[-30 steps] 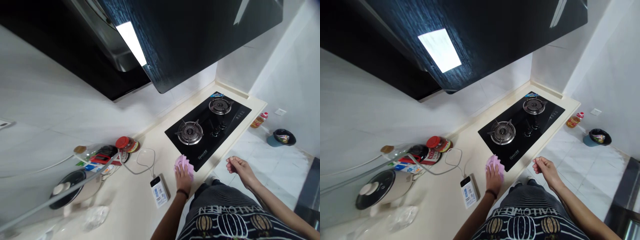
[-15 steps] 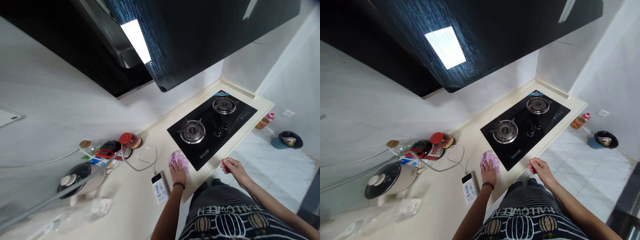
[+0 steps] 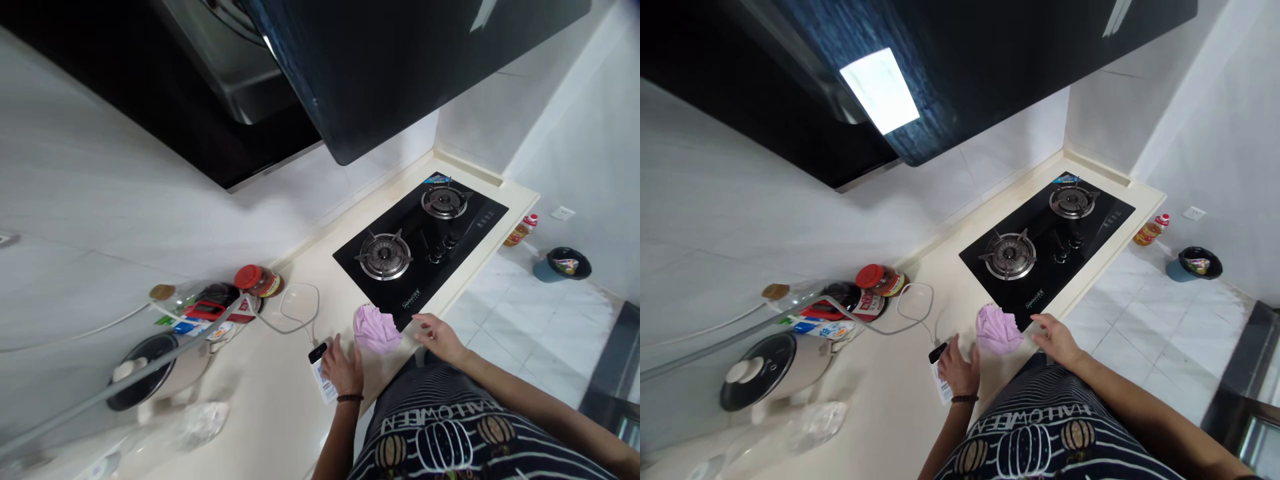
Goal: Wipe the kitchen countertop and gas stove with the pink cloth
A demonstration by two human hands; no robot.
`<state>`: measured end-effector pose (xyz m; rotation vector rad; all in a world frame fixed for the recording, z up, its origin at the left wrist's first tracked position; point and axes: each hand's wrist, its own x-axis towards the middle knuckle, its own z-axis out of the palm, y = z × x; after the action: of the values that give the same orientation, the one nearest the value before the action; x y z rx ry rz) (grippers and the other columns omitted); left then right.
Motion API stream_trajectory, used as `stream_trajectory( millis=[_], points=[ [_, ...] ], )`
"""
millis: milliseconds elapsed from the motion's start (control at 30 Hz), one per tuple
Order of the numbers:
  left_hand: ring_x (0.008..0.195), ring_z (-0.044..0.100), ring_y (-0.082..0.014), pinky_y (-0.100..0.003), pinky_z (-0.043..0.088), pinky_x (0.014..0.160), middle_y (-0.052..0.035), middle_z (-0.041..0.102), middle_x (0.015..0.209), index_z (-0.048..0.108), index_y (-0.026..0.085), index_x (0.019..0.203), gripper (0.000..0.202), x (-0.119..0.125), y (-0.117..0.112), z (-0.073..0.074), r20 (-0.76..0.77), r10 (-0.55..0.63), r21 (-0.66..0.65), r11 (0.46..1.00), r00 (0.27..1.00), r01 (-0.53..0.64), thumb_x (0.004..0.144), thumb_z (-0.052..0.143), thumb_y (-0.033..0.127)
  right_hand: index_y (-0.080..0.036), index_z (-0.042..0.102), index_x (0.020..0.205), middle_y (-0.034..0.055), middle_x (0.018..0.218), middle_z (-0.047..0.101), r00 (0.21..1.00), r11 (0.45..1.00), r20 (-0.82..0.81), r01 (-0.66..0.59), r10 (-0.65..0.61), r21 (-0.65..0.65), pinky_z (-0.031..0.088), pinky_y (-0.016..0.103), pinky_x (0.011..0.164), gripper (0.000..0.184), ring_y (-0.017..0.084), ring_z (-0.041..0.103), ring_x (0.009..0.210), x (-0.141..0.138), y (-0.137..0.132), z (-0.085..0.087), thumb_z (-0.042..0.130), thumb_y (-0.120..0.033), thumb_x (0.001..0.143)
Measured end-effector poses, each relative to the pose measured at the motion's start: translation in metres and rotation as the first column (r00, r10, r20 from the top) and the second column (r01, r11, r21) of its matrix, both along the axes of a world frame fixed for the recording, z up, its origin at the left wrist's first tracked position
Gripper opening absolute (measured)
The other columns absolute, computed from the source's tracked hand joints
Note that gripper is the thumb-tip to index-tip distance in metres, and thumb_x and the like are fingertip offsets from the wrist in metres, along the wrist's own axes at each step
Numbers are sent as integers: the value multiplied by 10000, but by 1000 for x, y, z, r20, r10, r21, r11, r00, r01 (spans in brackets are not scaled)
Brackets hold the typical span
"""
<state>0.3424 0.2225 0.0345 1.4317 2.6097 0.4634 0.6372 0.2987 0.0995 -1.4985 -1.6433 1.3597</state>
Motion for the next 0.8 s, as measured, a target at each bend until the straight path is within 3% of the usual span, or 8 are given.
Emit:
stream_trajectory(
  millis=[100,200,300,367,467,633,733,800],
  points=[
    [1493,394,-421,-637,379,1184,-228,480,1581,318,183,1648,839,-24,-12,4,-35,140,-2,990,989,-140,938,603,526,-250,589,1540,125,1622,535,943,941,155,-314,294,128,469,482,1185,738,333,544,1429,-43,9,-17,752,-283,821],
    [1495,399,-446,-643,408,1155,-250,430,1620,227,195,1662,976,-36,-19,5,-17,296,-90,951,955,-297,876,687,547,-275,477,1634,107,1761,329,792,817,332,-569,511,99,347,530,1268,893,380,384,1549,-88,18,-33,803,-238,804],
    [1410,504,-444,-610,460,1103,-272,494,1553,200,170,1657,1026,-36,-22,6,46,379,-218,907,924,-361,855,714,552,-304,573,1561,83,1717,416,606,688,483,-726,633,9,401,534,1220,728,366,423,1502,-112,17,-45,744,-184,864],
    [1354,555,-430,-572,479,1081,-278,548,1479,192,134,1653,1026,-34,-22,6,83,381,-274,897,921,-347,864,711,534,-301,666,1463,90,1604,550,539,644,546,-765,641,-2,454,499,1167,572,335,484,1427,-112,14,-51,651,-130,917],
    [1334,567,-416,-525,480,1075,-273,574,1425,219,96,1637,1018,-33,-19,6,86,401,-295,885,912,-361,851,731,492,-274,734,1353,116,1409,667,553,655,571,-755,607,35,487,444,1116,464,305,544,1317,-97,9,-60,570,-99,955],
    [1342,545,-426,-510,491,1045,-288,545,1429,253,75,1609,1015,-35,-12,-1,53,443,-300,862,895,-409,833,736,516,-212,795,1118,114,1206,727,647,724,509,-687,569,64,476,433,1121,306,286,611,1204,-70,-4,-76,589,-93,926],
    [1338,538,-432,-529,490,1037,-297,536,1413,261,76,1602,965,-36,-11,-4,44,426,-287,872,904,-397,861,702,508,-229,798,1017,83,1154,744,782,818,378,-567,496,100,508,405,1084,263,261,649,1155,-49,-1,-79,623,-92,877],
    [1333,538,-431,-536,486,1041,-295,542,1396,264,69,1605,962,-38,-13,-6,50,391,-270,891,919,-365,864,700,502,-241,784,1092,69,1189,742,887,907,311,-397,340,140,536,383,1037,296,241,668,1125,-27,14,-76,620,-114,881]
  ],
)
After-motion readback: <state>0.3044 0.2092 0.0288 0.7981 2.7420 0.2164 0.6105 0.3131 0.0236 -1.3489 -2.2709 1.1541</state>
